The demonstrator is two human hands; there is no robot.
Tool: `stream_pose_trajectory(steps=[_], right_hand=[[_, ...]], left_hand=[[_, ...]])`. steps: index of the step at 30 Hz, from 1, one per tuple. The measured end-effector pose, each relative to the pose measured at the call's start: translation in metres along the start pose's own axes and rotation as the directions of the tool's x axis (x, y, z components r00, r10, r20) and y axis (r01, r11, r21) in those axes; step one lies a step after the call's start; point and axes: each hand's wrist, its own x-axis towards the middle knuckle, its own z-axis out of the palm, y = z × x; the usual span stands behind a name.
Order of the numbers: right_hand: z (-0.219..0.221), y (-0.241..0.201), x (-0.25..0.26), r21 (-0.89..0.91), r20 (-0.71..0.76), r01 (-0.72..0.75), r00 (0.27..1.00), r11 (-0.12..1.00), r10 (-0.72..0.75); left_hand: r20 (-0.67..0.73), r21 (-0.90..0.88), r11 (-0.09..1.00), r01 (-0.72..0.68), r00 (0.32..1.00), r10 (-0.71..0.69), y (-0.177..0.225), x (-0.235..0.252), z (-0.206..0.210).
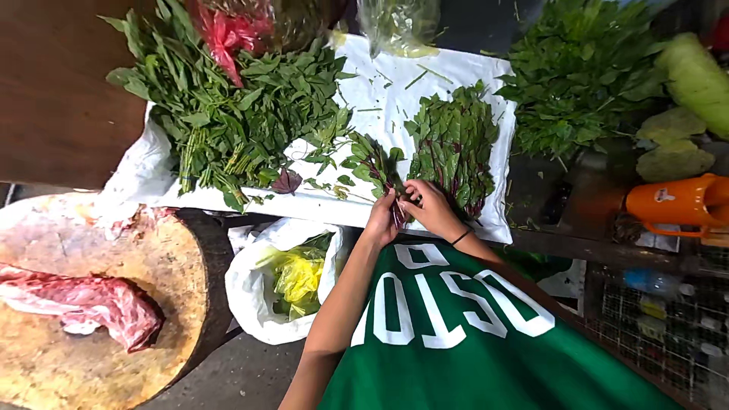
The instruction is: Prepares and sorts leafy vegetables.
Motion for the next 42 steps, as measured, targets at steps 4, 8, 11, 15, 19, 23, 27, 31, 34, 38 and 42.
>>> stream_pose_trajectory(steps=[4, 8, 11, 15, 19, 23, 27, 31, 34, 38, 42], right_hand=[[0.008, 0.018, 0.016, 0.043, -0.028, 0.038, 0.999, 0.998, -0.037], [0.013, 0.021, 0.022, 0.123, -0.041, 0.015, 0.999, 0.992, -0.010], [0.019, 0.023, 0.015, 0.183, -0.028, 0.007, 1.000, 0.983, -0.002], [0.015, 0.018, 0.011, 0.198, -0.049, 0.067, 0.997, 0.978, -0.058], [0.016, 0.013, 0.018, 0.111, -0.040, 0.129, 0.991, 0.985, -0.125], [0.018, 0.007, 0.018, 0.093, 0.043, 0.230, 0.971, 0.969, -0.234], [0.010, 0.006, 0.008, 0.132, 0.067, 0.274, 0.956, 0.953, -0.285], [-0.015, 0.005, 0.008, 0.124, 0.148, 0.007, 0.989, 0.992, -0.025], [-0.026, -0.019, 0.013, 0.219, 0.302, -0.153, 0.950, 0.964, 0.082], [-0.012, -0.035, 0.020, 0.199, -0.072, 0.057, 0.996, 0.978, -0.044], [-0.004, -0.041, 0.031, -0.039, -0.488, 0.481, 0.755, 0.876, -0.437]], left_hand=[[-0.021, 0.001, 1.000, -0.011, 1.000, 0.011, -0.001, 0.006, -0.003], [-0.022, 0.012, 0.998, -0.062, 0.998, 0.062, -0.004, 0.016, -0.012], [-0.074, 0.095, 0.993, -0.066, 0.995, 0.073, -0.006, 0.010, -0.013], [-0.067, 0.091, 0.995, -0.037, 0.997, 0.043, -0.003, 0.000, -0.010], [-0.091, 0.032, 0.999, -0.025, 0.995, 0.028, -0.001, 0.000, -0.011], [-0.134, 0.074, 0.996, -0.046, 0.989, 0.056, 0.004, 0.003, -0.009], [-0.105, 0.145, 0.988, -0.057, 0.992, 0.073, 0.013, 0.007, -0.006], [-0.123, 0.235, 0.956, -0.174, 0.971, 0.207, 0.030, 0.000, 0.011], [-0.049, 0.341, 0.869, -0.358, 0.916, 0.397, 0.040, -0.001, 0.023], [-0.045, 0.166, 0.856, -0.490, 0.863, 0.503, 0.056, -0.007, 0.046], [-0.072, -0.045, 0.887, -0.459, 0.887, 0.455, 0.072, -0.018, 0.073]])
